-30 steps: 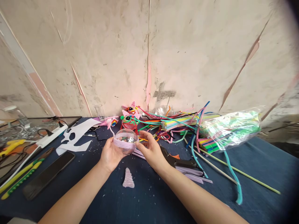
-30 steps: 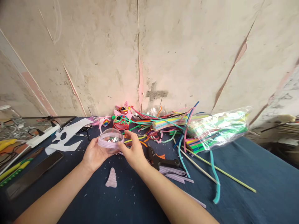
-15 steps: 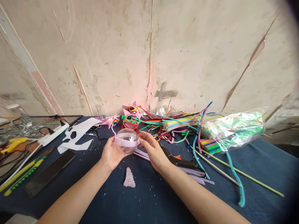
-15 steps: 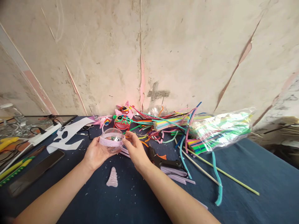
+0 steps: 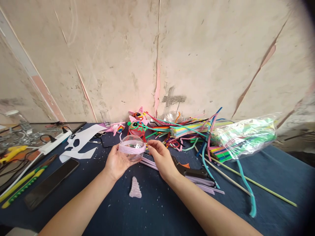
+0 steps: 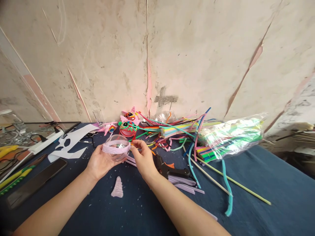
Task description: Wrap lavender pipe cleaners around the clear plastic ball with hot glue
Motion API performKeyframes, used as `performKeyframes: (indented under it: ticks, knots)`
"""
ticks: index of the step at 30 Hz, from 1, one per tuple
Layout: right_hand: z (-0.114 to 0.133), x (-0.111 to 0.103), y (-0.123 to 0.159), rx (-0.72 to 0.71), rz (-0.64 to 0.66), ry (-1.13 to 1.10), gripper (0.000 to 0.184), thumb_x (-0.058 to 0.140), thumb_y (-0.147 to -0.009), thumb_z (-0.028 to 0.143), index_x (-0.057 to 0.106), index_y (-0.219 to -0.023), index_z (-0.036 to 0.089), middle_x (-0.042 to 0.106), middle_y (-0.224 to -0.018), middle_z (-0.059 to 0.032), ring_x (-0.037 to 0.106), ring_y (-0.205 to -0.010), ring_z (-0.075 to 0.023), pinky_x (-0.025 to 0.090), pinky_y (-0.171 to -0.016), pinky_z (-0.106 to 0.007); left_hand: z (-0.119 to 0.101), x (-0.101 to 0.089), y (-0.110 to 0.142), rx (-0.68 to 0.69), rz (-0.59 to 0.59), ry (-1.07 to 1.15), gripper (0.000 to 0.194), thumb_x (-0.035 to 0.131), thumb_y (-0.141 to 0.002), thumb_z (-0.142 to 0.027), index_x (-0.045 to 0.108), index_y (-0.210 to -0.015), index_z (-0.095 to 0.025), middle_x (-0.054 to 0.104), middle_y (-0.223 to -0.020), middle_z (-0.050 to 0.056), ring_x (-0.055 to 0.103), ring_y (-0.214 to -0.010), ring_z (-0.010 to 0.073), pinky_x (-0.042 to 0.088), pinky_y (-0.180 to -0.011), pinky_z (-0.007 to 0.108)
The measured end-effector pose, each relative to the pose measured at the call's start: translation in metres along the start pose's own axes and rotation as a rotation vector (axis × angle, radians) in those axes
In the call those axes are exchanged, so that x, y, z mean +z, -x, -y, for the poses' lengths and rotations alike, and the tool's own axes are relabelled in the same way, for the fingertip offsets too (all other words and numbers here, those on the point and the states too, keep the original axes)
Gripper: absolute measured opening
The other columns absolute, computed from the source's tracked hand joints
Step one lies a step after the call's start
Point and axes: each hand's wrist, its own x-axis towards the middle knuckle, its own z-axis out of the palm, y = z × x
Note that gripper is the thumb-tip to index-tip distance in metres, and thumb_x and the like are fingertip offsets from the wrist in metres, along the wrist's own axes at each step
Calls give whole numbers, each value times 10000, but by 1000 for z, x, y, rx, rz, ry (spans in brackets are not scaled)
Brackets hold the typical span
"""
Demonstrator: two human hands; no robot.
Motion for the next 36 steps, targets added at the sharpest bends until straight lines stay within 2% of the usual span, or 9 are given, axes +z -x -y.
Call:
performKeyframes:
  ticks: [5, 9, 14, 18, 21, 24, 27, 31, 36]
  knots:
    - [9, -2, 8, -454, 10, 280, 71, 578, -815, 211, 642, -829, 237, 630, -852, -40, 588, -838, -199, 494, -774, -362, 0, 0, 0, 11, 37, -2, 455, 480, -854, -344, 555, -1226, -93, 690, -1113, 195, 676, -957, 335, 490, -878, 520]
    - [12, 0, 14, -581, 75, 386, 144, 576, -816, 155, 661, -866, 259, 620, -866, -43, 588, -846, -209, 502, -767, -376, 2, -1, 0, 39, 64, 4, 392, 475, -861, -315, 587, -1186, -126, 715, -1062, 156, 691, -877, 301, 528, -796, 476]
    - [9, 1, 15, -585, 91, 392, 155, 571, -819, 140, 658, -874, 257, 607, -880, -48, 589, -861, -211, 509, -768, -374, 3, -1, 1, 40, 104, 15, 345, 486, -858, -324, 630, -1098, -122, 730, -1005, 139, 694, -828, 276, 544, -761, 445]
    - [7, 0, 14, -564, 103, 394, 145, 573, -814, 153, 654, -881, 253, 609, -895, -51, 595, -877, -213, 513, -786, -380, 2, 2, 0, 99, 71, -54, 341, 477, -855, -309, 629, -1082, -103, 716, -1056, 153, 683, -874, 273, 548, -748, 425]
    - [5, 1, 13, -494, 92, 355, 182, 585, -808, 192, 630, -978, 238, 615, -985, -70, 592, -951, -225, 524, -790, -377, 5, 4, 0, 270, -38, -164, 270, 530, -833, -292, 624, -1029, -133, 722, -998, 110, 673, -885, 256, 539, -737, 378]
    - [1, 2, 12, -391, 113, 308, 348, 632, -779, 253, 579, -1122, 235, 597, -1125, -91, 574, -1059, -246, 539, -786, -379, 12, 5, 2, 494, -185, -287, 186, 624, -786, -227, 600, -964, -178, 709, -925, 39, 660, -834, 201, 509, -735, 307]
    - [-4, 4, 11, -300, 131, 281, 531, 690, -735, 296, 518, -1235, 249, 567, -1230, -96, 550, -1148, -264, 534, -841, -407, 19, 4, 5, 603, -176, -392, 282, 669, -739, -124, 596, -1001, -201, 681, -1030, 37, 623, -986, 200, 470, -846, 289]
    - [-7, 5, 13, -233, 138, 253, 615, 715, -704, 288, 495, -1277, 255, 554, -1278, -100, 539, -1190, -269, 536, -868, -413, 23, 7, 11, 639, -150, -459, 417, 696, -651, -6, 608, -1021, -176, 644, -1109, 67, 537, -1162, 216, 394, -983, 267]
    - [-8, 7, 16, -192, 151, 236, 623, 710, -693, 268, 491, -1277, 255, 541, -1294, -105, 537, -1197, -267, 551, -859, -406, 24, 15, 17, 604, -154, -477, 434, 722, -638, -34, 599, -1018, -203, 606, -1140, 45, 491, -1222, 223, 381, -1022, 286]
